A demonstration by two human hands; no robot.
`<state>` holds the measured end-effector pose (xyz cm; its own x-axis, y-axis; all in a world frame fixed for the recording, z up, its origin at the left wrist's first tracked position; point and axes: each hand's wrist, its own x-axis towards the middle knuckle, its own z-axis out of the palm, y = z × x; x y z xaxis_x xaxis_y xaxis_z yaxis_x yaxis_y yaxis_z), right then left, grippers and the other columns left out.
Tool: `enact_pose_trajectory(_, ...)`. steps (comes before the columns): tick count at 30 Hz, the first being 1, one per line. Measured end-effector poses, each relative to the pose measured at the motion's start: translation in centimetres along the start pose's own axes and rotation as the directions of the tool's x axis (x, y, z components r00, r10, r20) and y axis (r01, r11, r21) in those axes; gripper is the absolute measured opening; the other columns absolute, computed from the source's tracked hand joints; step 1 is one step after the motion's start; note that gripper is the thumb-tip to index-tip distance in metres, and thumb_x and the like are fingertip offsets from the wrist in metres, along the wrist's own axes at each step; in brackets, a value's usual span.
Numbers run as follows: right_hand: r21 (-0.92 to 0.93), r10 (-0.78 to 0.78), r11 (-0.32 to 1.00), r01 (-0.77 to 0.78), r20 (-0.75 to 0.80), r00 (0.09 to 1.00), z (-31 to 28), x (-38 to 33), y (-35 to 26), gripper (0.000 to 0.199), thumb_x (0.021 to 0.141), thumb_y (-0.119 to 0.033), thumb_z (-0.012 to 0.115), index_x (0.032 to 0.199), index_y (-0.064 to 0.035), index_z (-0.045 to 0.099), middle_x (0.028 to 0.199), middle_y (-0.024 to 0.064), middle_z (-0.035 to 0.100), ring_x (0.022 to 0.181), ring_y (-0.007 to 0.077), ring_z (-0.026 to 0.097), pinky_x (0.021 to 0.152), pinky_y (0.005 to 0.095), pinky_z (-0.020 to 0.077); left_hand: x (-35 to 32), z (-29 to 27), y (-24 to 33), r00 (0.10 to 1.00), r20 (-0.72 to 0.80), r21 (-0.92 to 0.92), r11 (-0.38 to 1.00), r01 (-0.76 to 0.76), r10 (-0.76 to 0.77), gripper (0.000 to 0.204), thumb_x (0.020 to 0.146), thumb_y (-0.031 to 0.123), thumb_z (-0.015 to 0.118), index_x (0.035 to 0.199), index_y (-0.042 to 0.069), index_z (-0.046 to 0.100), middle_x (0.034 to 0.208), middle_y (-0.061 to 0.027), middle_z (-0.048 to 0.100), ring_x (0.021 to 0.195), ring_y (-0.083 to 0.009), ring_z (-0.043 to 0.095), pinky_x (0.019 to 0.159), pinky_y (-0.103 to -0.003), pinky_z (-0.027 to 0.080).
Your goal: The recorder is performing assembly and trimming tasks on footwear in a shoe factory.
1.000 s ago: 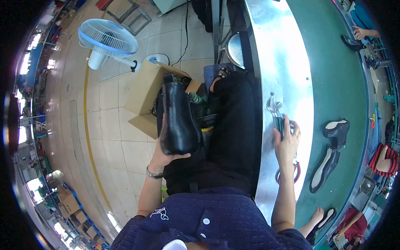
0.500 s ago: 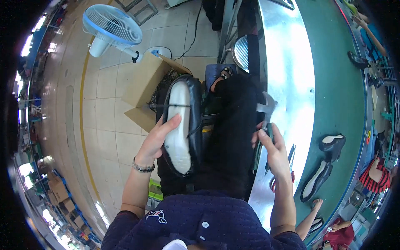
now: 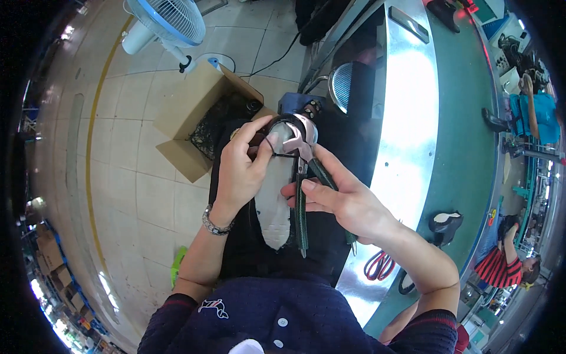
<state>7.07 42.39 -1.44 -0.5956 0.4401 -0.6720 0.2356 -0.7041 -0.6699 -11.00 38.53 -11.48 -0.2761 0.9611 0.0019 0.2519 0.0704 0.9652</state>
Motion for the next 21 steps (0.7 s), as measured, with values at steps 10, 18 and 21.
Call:
enact_pose_trajectory(10,-0.414,-0.140,0.907,0.079,-0.117,0.983,0.2,1.0,1.1,0.058,0.102,-0.010,0.044,0.152,-0.0095,0.015,0.083,0.0055,0.054,0.071,0.0132,0.058,0.066,0.0294,0.0515,0.2,0.8,-1.0,0.955,-0.177,0.194,0.959,-0.204,0.239,0.023,0.095,0.013,0.057,0.112,-0.001,0.065,0.091,-0.0172,0.068,0.077,-0.0288,0.068,0.068,-0.033,0.051)
enact_pose_trajectory(18,-0.601,-0.238,0.794,0.091,-0.170,0.956,0.3,0.8,1.4,0.057,0.101,-0.009,0.046,0.150,-0.0052,0.019,0.074,0.0069,0.057,0.064,0.0151,0.060,0.063,0.0310,0.0506,0.1,0.7,-1.0,0.948,-0.148,0.144,0.955,-0.261,0.281,0.024,0.092,0.005,0.059,0.115,0.002,0.065,0.100,-0.0176,0.070,0.080,-0.0284,0.069,0.068,-0.030,0.052)
enact_pose_trajectory(21,-0.649,-0.195,0.760,0.033,-0.179,0.964,-0.3,0.3,-0.1,0.058,0.099,-0.007,0.048,0.150,-0.0068,0.020,0.073,0.0094,0.060,0.064,0.0183,0.062,0.066,0.0319,0.0512,0.1,0.0,-0.9,0.953,-0.055,0.175,0.943,-0.283,0.297,0.028,0.090,0.000,0.057,0.116,0.003,0.064,0.105,-0.0163,0.069,0.087,-0.0286,0.069,0.074,-0.032,0.053)
